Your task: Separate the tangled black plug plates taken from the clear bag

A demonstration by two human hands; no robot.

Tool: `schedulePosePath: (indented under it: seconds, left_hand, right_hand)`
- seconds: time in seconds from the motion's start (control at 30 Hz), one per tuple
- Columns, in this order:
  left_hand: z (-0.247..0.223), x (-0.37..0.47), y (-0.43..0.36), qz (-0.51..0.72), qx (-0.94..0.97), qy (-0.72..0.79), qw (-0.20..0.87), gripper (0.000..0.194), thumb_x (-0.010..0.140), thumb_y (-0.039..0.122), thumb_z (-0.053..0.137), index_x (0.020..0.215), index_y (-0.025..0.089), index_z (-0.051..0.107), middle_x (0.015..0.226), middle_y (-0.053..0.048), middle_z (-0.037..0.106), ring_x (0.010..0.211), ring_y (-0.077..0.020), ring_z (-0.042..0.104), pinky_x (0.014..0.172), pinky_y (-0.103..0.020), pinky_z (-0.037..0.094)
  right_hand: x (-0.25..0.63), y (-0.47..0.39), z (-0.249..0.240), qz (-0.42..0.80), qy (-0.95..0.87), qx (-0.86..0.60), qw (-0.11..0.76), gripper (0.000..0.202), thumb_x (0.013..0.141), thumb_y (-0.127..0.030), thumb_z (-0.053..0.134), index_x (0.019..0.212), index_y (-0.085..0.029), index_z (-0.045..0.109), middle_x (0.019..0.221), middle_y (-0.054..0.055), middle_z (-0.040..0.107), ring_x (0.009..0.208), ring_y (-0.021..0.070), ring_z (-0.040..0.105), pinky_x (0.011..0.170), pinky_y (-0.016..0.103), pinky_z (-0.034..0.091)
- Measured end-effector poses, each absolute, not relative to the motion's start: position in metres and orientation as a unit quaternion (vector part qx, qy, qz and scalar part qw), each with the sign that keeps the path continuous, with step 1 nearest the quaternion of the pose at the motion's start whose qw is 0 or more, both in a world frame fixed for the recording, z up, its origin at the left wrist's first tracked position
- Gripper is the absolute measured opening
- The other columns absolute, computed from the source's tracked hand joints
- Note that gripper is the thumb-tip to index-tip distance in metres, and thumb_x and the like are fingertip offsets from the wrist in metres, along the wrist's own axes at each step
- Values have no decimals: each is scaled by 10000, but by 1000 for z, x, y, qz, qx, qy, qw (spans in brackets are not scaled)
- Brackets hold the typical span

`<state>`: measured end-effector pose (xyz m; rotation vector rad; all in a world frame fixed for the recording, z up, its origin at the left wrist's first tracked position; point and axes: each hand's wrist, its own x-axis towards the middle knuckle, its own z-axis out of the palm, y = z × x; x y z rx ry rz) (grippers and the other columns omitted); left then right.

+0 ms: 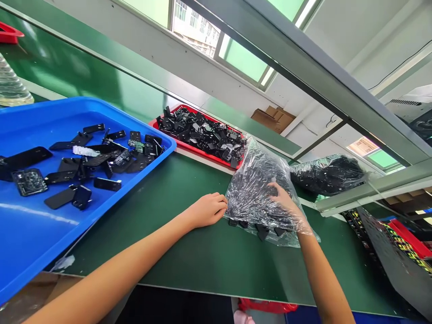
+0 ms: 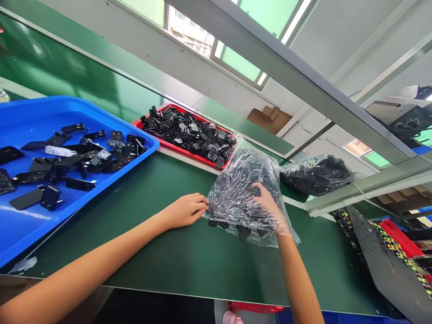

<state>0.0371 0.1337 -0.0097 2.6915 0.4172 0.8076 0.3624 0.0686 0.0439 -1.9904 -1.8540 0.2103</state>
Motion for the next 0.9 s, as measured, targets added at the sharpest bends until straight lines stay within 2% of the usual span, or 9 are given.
schedulePosePath:
  seconds: [0.07,0.17,0.23,0.33,0.4,0.47,0.67,0.77,0.9]
  left_hand:
    - [-8,37,135,290,935,142,148,258,930,170,422,866,182,671,992,-46,663,883,-172,608,805,-299,468]
    - [-2,38,130,308,934,111,145,247,927,163,421,868,173,660,958,-54,660,871,-177,604,792,-299,468]
    - [1,40,114,315,931,82,164,238,923,165,421,878,174,655,934,-55,656,858,-171,599,786,-290,471]
    - [-1,51,77,293,929,68,216,208,902,177,446,962,175,645,985,-60,655,915,-165,598,837,-280,479]
    - [-7,65,54,254,943,54,206,251,872,233,510,1088,161,616,1135,-87,635,1109,-226,557,960,-347,448]
    - [-14,85,41,218,960,50,168,385,871,312,526,1211,135,564,1314,-124,551,1303,-314,415,1063,-460,363]
    - [-10,134,62,206,945,231,108,560,925,358,422,1382,35,424,1507,-194,319,1425,-349,204,1126,-470,263]
    - [-4,129,70,217,925,305,71,607,935,430,384,1423,69,380,1540,-163,263,1439,-340,156,1123,-569,208]
    - [-6,117,74,214,914,344,33,656,905,488,427,1439,112,363,1555,-153,219,1435,-357,143,1076,-651,208]
  right_hand:
    - [365,49,52,115,-677,-707,169,567,789,-422,629,1323,-275,510,1329,86,550,1092,266,606,821,356,536]
    - [376,22,45,110,-641,-738,180,764,759,-564,645,1429,-310,379,1506,75,359,1370,299,352,1068,455,372]
    - [386,9,27,58,-578,-776,244,796,745,-659,598,1405,-251,420,1490,103,379,1391,313,305,1134,498,253]
    - [395,1,-9,8,-497,-813,304,866,775,-768,405,1386,-155,423,1451,179,401,1369,351,319,1126,550,231]
    - [393,2,-29,-2,-470,-821,323,887,806,-783,253,1372,-122,427,1423,207,416,1356,364,331,1109,577,236]
    - [383,9,-42,-4,-469,-817,336,879,816,-775,217,1341,-114,463,1411,209,430,1358,361,327,1114,572,226]
    - [356,19,-37,-1,-510,-780,363,720,877,-667,339,1393,-168,407,1490,150,353,1392,282,297,1129,488,259]
    - [351,-1,-28,-2,-514,-775,368,768,863,-648,423,1450,-168,306,1528,163,275,1420,301,238,1140,517,225]
    - [340,-22,-22,4,-594,-758,269,951,748,-620,635,1497,-227,200,1585,128,119,1444,338,159,1129,544,249]
